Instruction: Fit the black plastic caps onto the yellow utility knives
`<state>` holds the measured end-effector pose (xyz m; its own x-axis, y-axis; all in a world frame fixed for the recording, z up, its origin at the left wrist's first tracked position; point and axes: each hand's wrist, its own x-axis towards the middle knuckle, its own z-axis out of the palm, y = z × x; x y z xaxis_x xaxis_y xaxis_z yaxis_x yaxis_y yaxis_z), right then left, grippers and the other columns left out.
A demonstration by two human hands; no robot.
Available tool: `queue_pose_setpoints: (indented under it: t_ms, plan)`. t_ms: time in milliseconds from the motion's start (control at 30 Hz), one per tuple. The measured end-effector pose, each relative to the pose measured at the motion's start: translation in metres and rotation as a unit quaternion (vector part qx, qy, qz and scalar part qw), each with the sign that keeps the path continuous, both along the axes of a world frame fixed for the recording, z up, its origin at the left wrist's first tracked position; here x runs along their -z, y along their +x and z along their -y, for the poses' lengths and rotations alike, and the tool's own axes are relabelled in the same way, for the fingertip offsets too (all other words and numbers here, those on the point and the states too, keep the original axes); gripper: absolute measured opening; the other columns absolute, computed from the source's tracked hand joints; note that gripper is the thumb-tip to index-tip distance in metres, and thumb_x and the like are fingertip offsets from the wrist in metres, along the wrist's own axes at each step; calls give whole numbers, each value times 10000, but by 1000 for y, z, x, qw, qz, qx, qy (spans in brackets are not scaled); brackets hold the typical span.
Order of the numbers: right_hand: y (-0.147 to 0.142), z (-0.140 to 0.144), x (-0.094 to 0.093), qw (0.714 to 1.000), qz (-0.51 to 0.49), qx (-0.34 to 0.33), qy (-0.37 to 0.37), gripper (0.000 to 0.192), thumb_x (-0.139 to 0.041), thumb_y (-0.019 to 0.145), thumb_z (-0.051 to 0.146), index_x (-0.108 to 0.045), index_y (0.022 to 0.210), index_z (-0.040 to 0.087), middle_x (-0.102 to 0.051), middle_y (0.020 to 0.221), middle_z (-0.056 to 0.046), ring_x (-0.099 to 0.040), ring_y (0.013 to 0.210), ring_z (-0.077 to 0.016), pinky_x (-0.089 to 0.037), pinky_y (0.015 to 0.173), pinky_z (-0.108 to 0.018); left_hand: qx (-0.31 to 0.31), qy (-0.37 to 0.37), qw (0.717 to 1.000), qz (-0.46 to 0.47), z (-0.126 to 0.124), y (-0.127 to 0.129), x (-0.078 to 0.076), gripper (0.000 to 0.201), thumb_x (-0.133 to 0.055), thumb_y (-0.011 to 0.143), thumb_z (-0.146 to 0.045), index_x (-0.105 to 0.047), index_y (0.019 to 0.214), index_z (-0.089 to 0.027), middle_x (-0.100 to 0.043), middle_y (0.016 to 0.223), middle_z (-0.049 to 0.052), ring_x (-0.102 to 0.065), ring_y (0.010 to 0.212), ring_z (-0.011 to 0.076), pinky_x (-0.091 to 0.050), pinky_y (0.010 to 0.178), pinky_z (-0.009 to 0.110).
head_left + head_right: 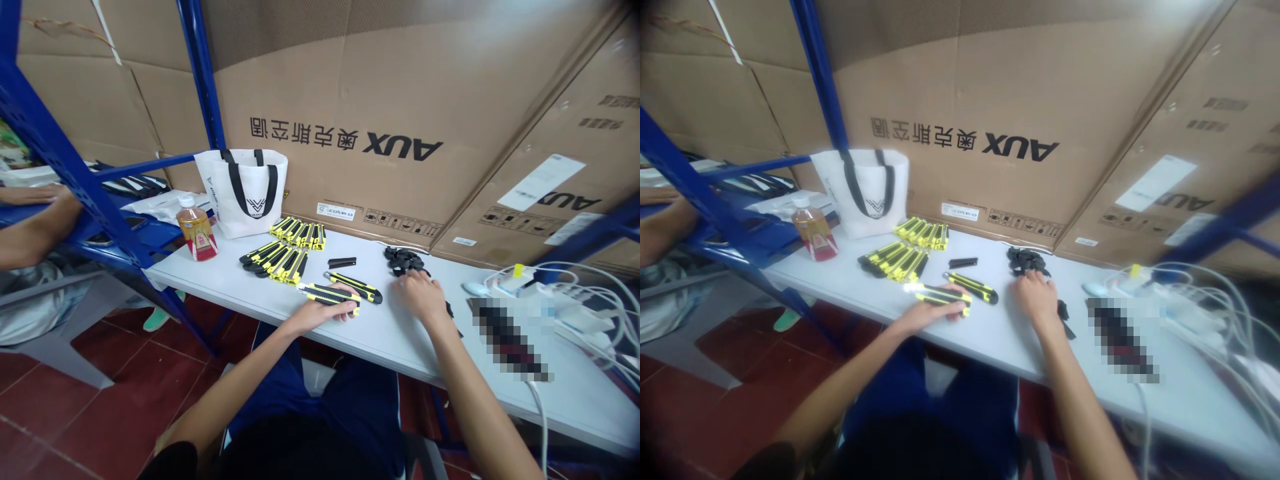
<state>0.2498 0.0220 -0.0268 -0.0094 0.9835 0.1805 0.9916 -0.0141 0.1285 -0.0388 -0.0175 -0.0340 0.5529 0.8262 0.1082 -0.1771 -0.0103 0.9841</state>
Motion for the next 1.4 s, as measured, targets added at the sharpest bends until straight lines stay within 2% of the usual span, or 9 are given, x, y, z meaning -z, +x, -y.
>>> queue_pose_setpoints:
  t_ms: [200,367,533,767,933,1067,1167,1267,1400]
  plan:
    - [-15,38,15,998,15,-13,55,337,-428,1095,345,-725,1129,188,-754,1170,-172,-656,1172,-345,-486,919,-487,5,12,1000,-24,0,-2,0,513,-831,855,-535,-724,1198,-170,-760,929,50,-677,759,162,-528,726,293]
    - [-6,17,17,999,-4,-13,32,463,-390,1070,241,-575,1491,185,-661,1471,-186,-609,1308,-353,-481,1009,-531,-3,14,1000,-19,2,-1,-4,502,-824,861,-541,-729,1179,-165,-754,928,55,-688,787,172,-555,754,309]
    - [-10,-4,17,999,-12,-21,27,537,-386,1075,296,-492,1586,168,-533,1633,-197,-545,1407,-378,-445,1071,-587,2,13,1000,-14,3,0,-6,516,-848,836,-552,-733,1159,-166,-753,901,54,-693,794,180,-563,756,313]
    - [-20,20,20,998,-27,-43,24,322,-460,1074,290,-684,1286,200,-732,1316,-170,-656,1217,-347,-470,944,-467,-8,5,1000,-3,0,0,-2,552,-855,823,-568,-730,1172,-159,-750,871,52,-669,735,162,-549,735,304]
    - [-23,60,41,990,-81,-59,99,277,-441,1093,367,-671,1155,226,-734,1192,-133,-673,1040,-313,-469,826,-419,8,15,1000,-3,0,-1,-3,556,-869,816,-547,-748,1193,-157,-704,801,19,-573,620,110,-442,572,238]
    - [-23,59,44,979,-146,-63,125,244,-457,1054,325,-675,1016,222,-706,1015,-130,-634,951,-326,-486,833,-446,-9,0,1000,2,-2,-3,1,556,-853,842,-544,-747,1222,-153,-632,704,-19,-501,568,88,-379,536,224]
    - [-24,55,41,952,-253,-77,153,219,-505,1005,295,-691,1096,223,-694,1174,-145,-652,962,-305,-531,876,-456,-30,-9,1000,0,-4,-3,6,562,-819,875,-556,-733,1260,-156,-613,679,-28,-497,558,89,-380,542,224]
    - [-30,56,36,899,-379,-104,192,302,-578,984,344,-679,1244,229,-627,1406,-163,-693,963,-270,-576,932,-471,-45,-10,999,3,-5,-2,7,600,-791,887,-587,-710,1291,-151,-608,656,-30,-525,564,102,-404,553,226]
    - [-54,62,33,795,-559,-133,196,382,-698,955,428,-645,1288,248,-738,1266,-128,-713,1098,-290,-586,994,-486,-58,-12,998,19,-5,0,6,626,-770,889,-625,-697,1285,-146,-619,666,-21,-564,585,116,-447,570,232]
